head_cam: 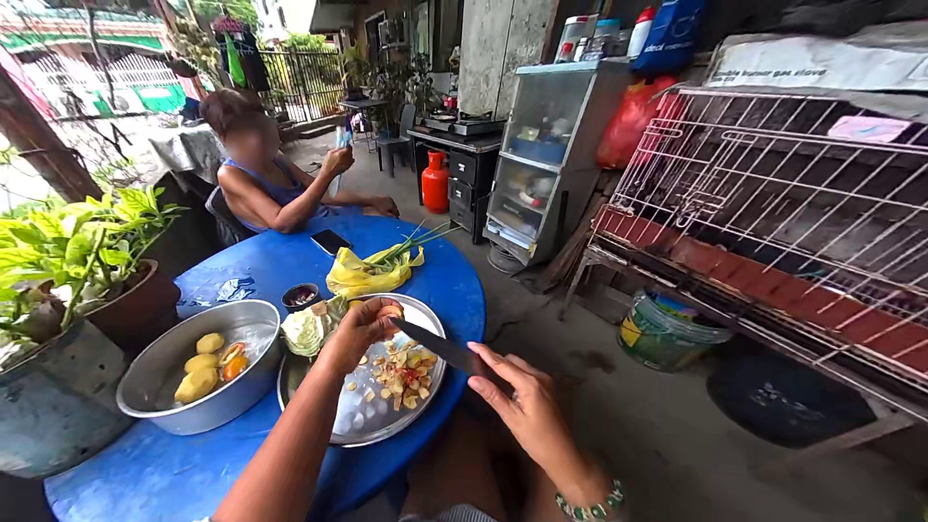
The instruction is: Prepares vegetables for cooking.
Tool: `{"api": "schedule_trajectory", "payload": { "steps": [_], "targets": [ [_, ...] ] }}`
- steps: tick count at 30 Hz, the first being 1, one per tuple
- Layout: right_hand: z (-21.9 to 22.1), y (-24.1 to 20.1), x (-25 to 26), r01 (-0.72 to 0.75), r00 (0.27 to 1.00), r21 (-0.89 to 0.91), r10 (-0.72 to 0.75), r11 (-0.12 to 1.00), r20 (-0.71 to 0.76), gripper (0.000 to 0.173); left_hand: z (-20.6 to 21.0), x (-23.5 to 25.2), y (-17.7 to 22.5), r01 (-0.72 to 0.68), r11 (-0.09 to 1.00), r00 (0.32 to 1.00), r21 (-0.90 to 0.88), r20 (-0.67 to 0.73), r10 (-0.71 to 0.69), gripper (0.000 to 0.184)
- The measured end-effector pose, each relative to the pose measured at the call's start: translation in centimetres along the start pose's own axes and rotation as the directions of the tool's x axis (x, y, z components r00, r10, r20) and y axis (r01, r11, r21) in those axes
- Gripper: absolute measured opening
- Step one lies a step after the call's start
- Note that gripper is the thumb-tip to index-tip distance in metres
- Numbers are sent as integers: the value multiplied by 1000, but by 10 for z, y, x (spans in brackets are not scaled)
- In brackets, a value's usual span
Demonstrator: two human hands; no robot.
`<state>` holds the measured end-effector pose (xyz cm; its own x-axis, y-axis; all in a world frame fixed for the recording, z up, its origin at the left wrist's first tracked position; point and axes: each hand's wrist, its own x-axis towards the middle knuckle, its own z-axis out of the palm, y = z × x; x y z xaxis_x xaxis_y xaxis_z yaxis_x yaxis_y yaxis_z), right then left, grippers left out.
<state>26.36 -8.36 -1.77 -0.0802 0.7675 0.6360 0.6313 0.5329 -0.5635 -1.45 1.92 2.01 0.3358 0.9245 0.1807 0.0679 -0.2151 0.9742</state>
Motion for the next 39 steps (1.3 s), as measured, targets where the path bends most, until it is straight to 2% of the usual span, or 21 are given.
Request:
{"api": "schedule_trajectory", "payload": {
  "steps": [1, 3, 5, 8, 11, 13, 16, 19, 22, 24, 27, 30, 34, 37, 39],
  "targets": [
    [6, -8, 5, 28, 999, -27, -28, 999, 23, 54, 6, -7, 2, 7, 992, 999, -124, -34, -12, 21],
    [20, -23, 12, 93, 995, -103, -88, 990, 53, 54, 14, -17, -3, -35, 975, 997, -219, -69, 21, 23],
    [34, -35, 16, 137, 989, -175, -127, 975, 70, 52, 18, -23, -12, -100, 973, 992, -206, -91, 83, 25],
    [50, -40, 15, 165, 986, -221, -157, 961, 54, 50, 22, -30, -19, -93, 974, 991, -204, -113, 71, 36],
    [58, -39, 13, 140, 990, -204, -137, 969, 27, 50, 24, -36, -23, -99, 963, 983, -250, -177, 55, 29],
    [62, -38, 16, 109, 994, -171, -110, 979, 6, 49, 27, -40, -19, -89, 929, 975, -359, -223, 7, 25],
    [67, -37, 21, 73, 997, -68, -74, 995, -5, 48, 34, -44, -13, -90, 819, 956, -567, -279, -88, 20],
    [66, -41, 26, -25, 996, 191, 9, 981, 84, 48, 42, -45, -5, -82, 736, 922, -672, -331, -199, 23],
    [65, -51, 28, -243, 959, 497, 129, 833, 253, 45, 45, -46, -2, -117, 725, 910, -679, -366, -196, 35],
    [65, -60, 26, -354, 919, 596, 149, 721, 366, 47, 46, -44, -5, -171, 705, 899, -688, -401, -173, 36],
    [69, -68, 22, -405, 887, 624, 122, 668, 445, 47, 47, -41, -7, -295, 669, 887, -682, -456, -74, 44],
    [72, -68, 20, -390, 886, 611, 98, 689, 454, 46, 53, -35, -1, -372, 660, 884, -652, -465, 39, 51],
    [73, -61, 19, -306, 918, 544, 90, 781, 386, 46, 64, -31, 14, -357, 661, 900, -659, -431, 56, 52],
    [70, -56, 20, -274, 937, 541, 95, 795, 335, 47, 65, -26, 23, -308, 633, 929, -710, -368, 39, 58],
    [65, -55, 20, -297, 937, 554, 125, 777, 328, 49, 64, -23, 27, -265, 623, 950, -736, -309, 39, 55]
  ]
}}
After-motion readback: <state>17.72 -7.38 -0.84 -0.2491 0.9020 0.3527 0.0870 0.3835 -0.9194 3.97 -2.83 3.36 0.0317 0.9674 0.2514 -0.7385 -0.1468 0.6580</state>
